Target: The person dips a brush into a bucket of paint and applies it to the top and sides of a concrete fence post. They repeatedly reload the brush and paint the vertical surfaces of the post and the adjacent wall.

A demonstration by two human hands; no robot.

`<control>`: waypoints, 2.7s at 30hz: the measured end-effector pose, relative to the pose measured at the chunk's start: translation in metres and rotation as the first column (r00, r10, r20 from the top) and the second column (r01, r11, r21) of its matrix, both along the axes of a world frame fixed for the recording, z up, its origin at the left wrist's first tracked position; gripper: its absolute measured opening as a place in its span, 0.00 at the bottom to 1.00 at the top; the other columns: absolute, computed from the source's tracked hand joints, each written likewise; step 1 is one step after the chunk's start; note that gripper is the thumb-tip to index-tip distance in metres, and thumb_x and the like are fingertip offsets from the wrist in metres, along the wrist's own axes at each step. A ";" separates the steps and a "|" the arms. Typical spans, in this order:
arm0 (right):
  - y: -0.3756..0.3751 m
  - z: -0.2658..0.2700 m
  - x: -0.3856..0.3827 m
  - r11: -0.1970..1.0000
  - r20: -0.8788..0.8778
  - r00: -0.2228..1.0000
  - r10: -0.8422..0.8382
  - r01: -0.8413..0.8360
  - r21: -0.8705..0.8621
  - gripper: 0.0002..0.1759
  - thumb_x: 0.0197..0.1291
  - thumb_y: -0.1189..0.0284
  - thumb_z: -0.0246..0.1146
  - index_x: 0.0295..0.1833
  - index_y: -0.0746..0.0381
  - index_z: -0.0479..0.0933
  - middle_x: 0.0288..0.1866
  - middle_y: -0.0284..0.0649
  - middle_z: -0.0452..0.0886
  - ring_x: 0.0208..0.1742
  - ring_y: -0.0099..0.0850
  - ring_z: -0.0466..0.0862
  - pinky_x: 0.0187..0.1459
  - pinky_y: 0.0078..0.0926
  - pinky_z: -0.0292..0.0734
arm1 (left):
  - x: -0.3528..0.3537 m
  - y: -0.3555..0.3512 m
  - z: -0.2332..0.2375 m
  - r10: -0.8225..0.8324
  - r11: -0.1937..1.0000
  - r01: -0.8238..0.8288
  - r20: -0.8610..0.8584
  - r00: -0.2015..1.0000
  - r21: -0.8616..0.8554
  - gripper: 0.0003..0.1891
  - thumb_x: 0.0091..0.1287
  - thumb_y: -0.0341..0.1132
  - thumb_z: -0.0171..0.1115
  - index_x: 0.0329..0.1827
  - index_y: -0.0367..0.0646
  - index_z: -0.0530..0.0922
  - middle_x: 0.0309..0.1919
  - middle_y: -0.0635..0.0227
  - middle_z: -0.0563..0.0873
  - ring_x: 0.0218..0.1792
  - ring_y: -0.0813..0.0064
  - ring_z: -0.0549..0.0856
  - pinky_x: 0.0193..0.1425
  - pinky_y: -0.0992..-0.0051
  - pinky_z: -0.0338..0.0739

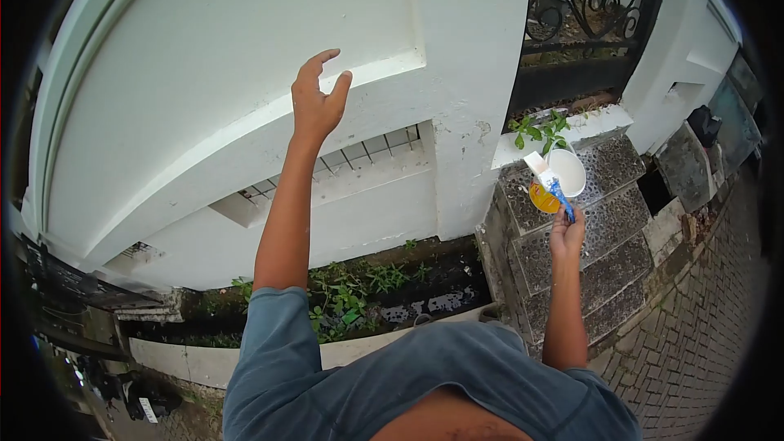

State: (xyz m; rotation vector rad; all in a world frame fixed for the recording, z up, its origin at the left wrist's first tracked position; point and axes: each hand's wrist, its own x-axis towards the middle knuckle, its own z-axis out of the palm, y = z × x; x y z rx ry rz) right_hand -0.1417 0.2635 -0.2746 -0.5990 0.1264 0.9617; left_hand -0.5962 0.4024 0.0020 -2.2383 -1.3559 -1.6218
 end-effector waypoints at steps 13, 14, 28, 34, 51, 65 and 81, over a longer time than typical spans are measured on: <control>-0.025 -0.027 0.081 0.960 -0.204 0.938 -0.279 0.275 -0.050 0.10 0.70 0.68 0.58 0.45 0.66 0.72 0.39 0.42 0.79 0.34 0.30 0.84 0.35 0.17 0.86 | 0.051 0.106 -0.031 0.269 0.920 -0.205 -0.154 0.951 0.335 0.28 0.60 0.44 0.68 0.61 0.41 0.74 0.73 0.47 0.63 0.74 0.42 0.58 0.75 0.47 0.57; -0.021 -0.023 0.085 0.957 -0.191 0.938 -0.290 0.289 -0.035 0.11 0.70 0.68 0.59 0.45 0.66 0.72 0.39 0.42 0.79 0.34 0.31 0.84 0.35 0.17 0.86 | 0.054 0.104 -0.033 0.292 0.921 -0.225 -0.179 0.940 0.318 0.29 0.60 0.45 0.69 0.62 0.42 0.74 0.74 0.47 0.61 0.75 0.41 0.56 0.75 0.46 0.56; 0.033 0.014 0.132 0.989 -0.194 0.972 -0.135 0.144 0.032 0.10 0.70 0.69 0.58 0.44 0.67 0.74 0.37 0.43 0.82 0.34 0.31 0.85 0.36 0.18 0.88 | 0.044 0.118 -0.031 0.440 0.846 -0.405 -0.025 0.898 0.347 0.32 0.59 0.40 0.69 0.68 0.44 0.70 0.74 0.47 0.59 0.75 0.42 0.57 0.77 0.46 0.53; 0.063 -0.012 0.149 0.991 -0.185 0.974 -0.128 0.131 0.002 0.13 0.70 0.67 0.60 0.46 0.68 0.73 0.41 0.44 0.79 0.38 0.30 0.84 0.39 0.17 0.87 | 0.050 0.119 -0.032 0.519 0.816 -0.469 -0.070 0.852 0.338 0.33 0.60 0.40 0.68 0.69 0.44 0.70 0.76 0.49 0.59 0.76 0.44 0.57 0.77 0.50 0.54; 0.122 0.028 0.187 0.905 0.941 0.060 0.334 0.257 -0.338 0.14 0.62 0.68 0.67 0.46 0.67 0.83 0.31 0.48 0.86 0.33 0.35 0.88 0.38 0.32 0.82 | 0.047 0.136 -0.049 0.623 0.761 -0.551 -0.148 0.768 0.342 0.34 0.67 0.57 0.60 0.72 0.48 0.71 0.76 0.47 0.58 0.77 0.50 0.57 0.76 0.53 0.59; 0.234 -0.112 0.202 0.584 0.522 -0.268 0.810 0.450 -0.675 0.20 0.56 0.64 0.68 0.51 0.64 0.83 0.46 0.57 0.85 0.50 0.52 0.86 0.54 0.44 0.80 | 0.044 0.139 -0.048 0.603 0.781 -0.538 -0.156 0.783 0.318 0.34 0.65 0.57 0.62 0.71 0.50 0.71 0.76 0.48 0.57 0.77 0.53 0.56 0.75 0.55 0.59; 0.193 -0.095 0.207 0.684 0.720 -0.137 0.681 0.469 -0.558 0.20 0.56 0.62 0.67 0.46 0.68 0.83 0.40 0.60 0.85 0.45 0.57 0.85 0.51 0.47 0.80 | 0.041 0.142 -0.050 0.604 0.776 -0.545 -0.126 0.787 0.317 0.33 0.64 0.57 0.63 0.70 0.52 0.73 0.75 0.50 0.58 0.76 0.55 0.58 0.74 0.57 0.59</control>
